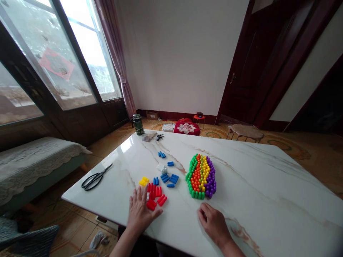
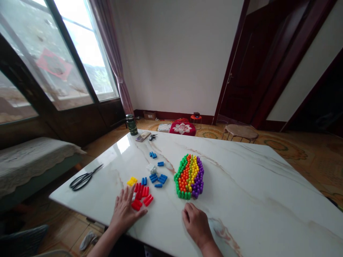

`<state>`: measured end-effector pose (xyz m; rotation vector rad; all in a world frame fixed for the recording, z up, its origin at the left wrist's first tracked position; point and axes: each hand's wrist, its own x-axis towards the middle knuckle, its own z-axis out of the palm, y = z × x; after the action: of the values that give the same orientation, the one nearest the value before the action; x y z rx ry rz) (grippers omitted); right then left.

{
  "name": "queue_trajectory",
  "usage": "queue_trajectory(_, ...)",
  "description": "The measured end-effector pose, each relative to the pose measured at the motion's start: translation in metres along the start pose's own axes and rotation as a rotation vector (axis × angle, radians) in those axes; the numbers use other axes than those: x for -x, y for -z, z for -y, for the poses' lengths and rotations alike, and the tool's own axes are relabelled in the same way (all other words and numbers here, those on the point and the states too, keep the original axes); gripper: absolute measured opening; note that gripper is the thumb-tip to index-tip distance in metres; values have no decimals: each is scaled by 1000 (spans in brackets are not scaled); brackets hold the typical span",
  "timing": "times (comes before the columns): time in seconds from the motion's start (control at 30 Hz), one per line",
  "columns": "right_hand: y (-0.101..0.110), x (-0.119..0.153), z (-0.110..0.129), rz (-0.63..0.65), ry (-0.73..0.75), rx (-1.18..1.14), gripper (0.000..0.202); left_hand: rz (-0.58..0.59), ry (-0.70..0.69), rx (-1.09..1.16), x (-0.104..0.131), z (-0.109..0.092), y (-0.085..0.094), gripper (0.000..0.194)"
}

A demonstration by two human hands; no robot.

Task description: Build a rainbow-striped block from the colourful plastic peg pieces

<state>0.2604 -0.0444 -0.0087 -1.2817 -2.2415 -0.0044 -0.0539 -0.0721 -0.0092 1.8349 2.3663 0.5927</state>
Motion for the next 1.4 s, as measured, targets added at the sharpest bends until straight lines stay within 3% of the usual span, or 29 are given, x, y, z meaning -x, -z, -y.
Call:
queue_trajectory(0.1, 0, 0, 0, 3, -1, -7, 19, 35, -50, 35, -8, -11, -6, 102)
queue_trajectory(0.4, -3, 1, -2, 37, -8, -10, 19, -63, -217, 206, -46, -50, -40, 92)
queue_trajectory(0.57, -3, 2, -3, 25, 1, -14, 20, -151, -381, 365, -63, -57, -34, 61)
queue_trajectory(0.63, -2, 2, -3, 22, 1, -16, 19, -249, -323, 352, -69, -54, -28, 52)
queue_trajectory(0.7, -1, 1, -2, 30, -5, -19, 19, -329, -150, 314, -76, -47, -25, 52)
queue_trajectory(0.8, -1, 1, -2, 45, -19, -24, 18, -236, 74, 326, -87, -38, -27, 57)
queue_trajectory(0.9, -1, 0, -1, 49, -26, -24, 18, -99, 8, 451, -91, -41, -28, 57)
queue_trajectory(1.03, 1, -1, 0, 53, -31, -23, 19, -114, -110, 676, -87, -50, -23, 53)
queue_trajectory(1.1, 3, -1, 1, 53, -34, -22, 19, -161, -88, 663, -81, -43, -21, 51)
queue_trajectory(1.2, 5, -1, 1, 45, -38, -26, 19, -179, -102, 472, -69, -15, -21, 51)
queue_trajectory(1.3, 4, -1, 1, 59, -47, -28, 18, -117, -176, 285, -56, 20, -19, 48)
queue_trajectory(1.4, 2, 0, 0, 79, -57, -32, 18, -53, -241, 257, -53, 34, -9, 42)
